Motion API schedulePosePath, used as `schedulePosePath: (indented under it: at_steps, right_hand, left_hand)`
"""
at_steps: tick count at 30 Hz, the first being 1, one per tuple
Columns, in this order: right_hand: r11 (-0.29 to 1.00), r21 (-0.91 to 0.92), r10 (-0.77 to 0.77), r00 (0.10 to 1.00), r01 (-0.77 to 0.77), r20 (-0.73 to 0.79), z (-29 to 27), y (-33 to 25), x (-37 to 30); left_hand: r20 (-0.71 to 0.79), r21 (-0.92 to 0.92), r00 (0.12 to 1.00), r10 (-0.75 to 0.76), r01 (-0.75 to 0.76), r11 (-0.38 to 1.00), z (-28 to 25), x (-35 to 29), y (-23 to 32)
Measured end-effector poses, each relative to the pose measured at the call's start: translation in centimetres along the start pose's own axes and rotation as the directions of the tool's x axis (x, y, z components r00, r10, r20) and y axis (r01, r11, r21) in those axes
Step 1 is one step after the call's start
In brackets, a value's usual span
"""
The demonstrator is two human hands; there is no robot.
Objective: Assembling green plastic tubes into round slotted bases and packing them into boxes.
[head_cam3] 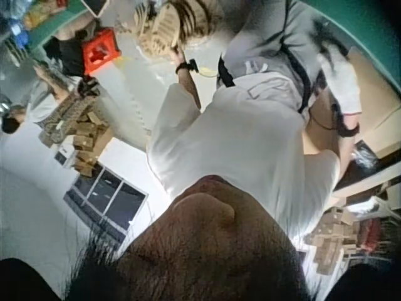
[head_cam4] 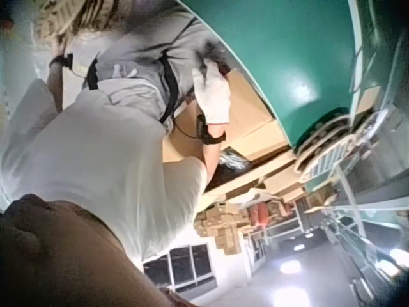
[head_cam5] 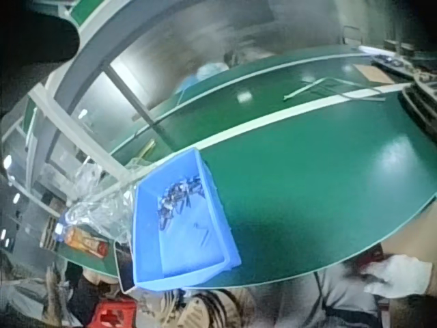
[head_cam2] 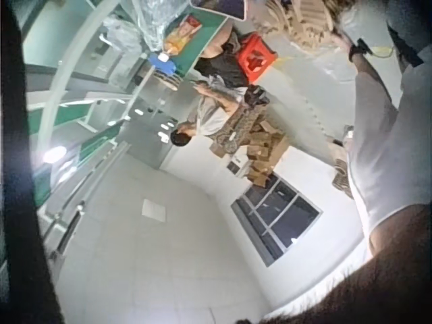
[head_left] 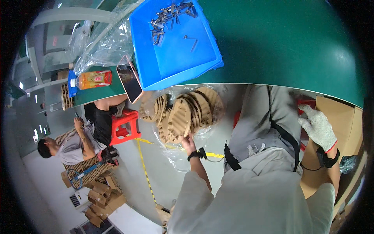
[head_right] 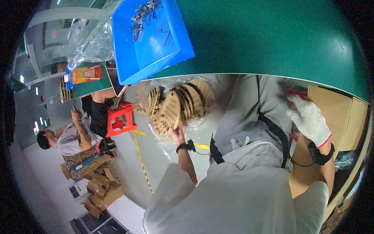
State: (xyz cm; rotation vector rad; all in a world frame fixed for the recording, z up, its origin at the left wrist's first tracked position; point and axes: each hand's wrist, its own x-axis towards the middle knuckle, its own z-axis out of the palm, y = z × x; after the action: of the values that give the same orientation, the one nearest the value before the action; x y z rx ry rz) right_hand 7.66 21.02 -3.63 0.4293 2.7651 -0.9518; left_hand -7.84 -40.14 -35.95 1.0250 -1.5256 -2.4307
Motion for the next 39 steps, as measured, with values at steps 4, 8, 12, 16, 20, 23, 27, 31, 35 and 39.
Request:
schedulePosePath:
  at_steps: [4,8,12,16,20,23,27,31,35,39]
  right_hand:
    - [0.994,-0.027,0.104,0.988,-0.102,0.118,0.3,1.0,-0.4]
    - [0.994,-0.087,0.069,0.993,-0.061,0.091,0.4,0.2,-0.5]
    - [0.993,-0.11,0.054,0.992,-0.041,0.116,0.2,-0.2,-0.6]
    - [0.997,-0.062,-0.031,0.996,0.036,0.081,0.1,0.2,-1.2]
    - [0.991,0.062,-0.118,0.992,0.116,0.039,-1.6,-0.1,-1.4]
    - [0.686,0.721,-0.076,0.995,0.104,-0.071,-3.6,-1.2,-1.5]
    - [-0.269,0.925,0.071,0.964,0.268,-0.258,-6.7,0.0,-0.8]
    - [-0.29,0.9,0.191,0.941,0.325,-0.278,-8.7,2.9,-1.9]
    - [0.474,0.784,0.222,0.808,0.401,-0.546,-6.1,5.1,-2.8]
    - [0.945,0.007,-0.192,0.574,0.326,-0.796,-4.3,8.3,-4.3]
  left_hand:
    - [-0.109,0.034,0.988,0.106,-0.103,0.994,-0.8,-6.2,5.3]
    - [0.031,-0.286,0.961,0.276,-0.256,0.923,-1.6,-9.7,11.5]
    - [0.503,-0.453,0.774,0.384,-0.142,0.88,-0.2,-11.5,17.8]
    - [0.755,-0.44,0.544,0.367,0.005,0.898,8.9,-13.5,24.3]
    - [0.393,0.347,0.737,0.549,-0.672,0.654,23.8,-21.3,24.8]
    - [0.77,-0.053,0.56,0.305,-0.42,0.906,31.4,-24.0,23.9]
    - [0.944,0.073,0.327,0.048,-0.35,0.934,41.0,-28.6,19.2]
    - [0.945,0.241,0.262,-0.194,-0.163,0.957,46.6,-31.2,16.6]
    - [0.904,0.341,0.34,-0.261,-0.202,0.918,47.9,-31.3,16.3]
    - [0.922,0.224,0.313,-0.227,0.047,0.974,48.1,-32.0,14.9]
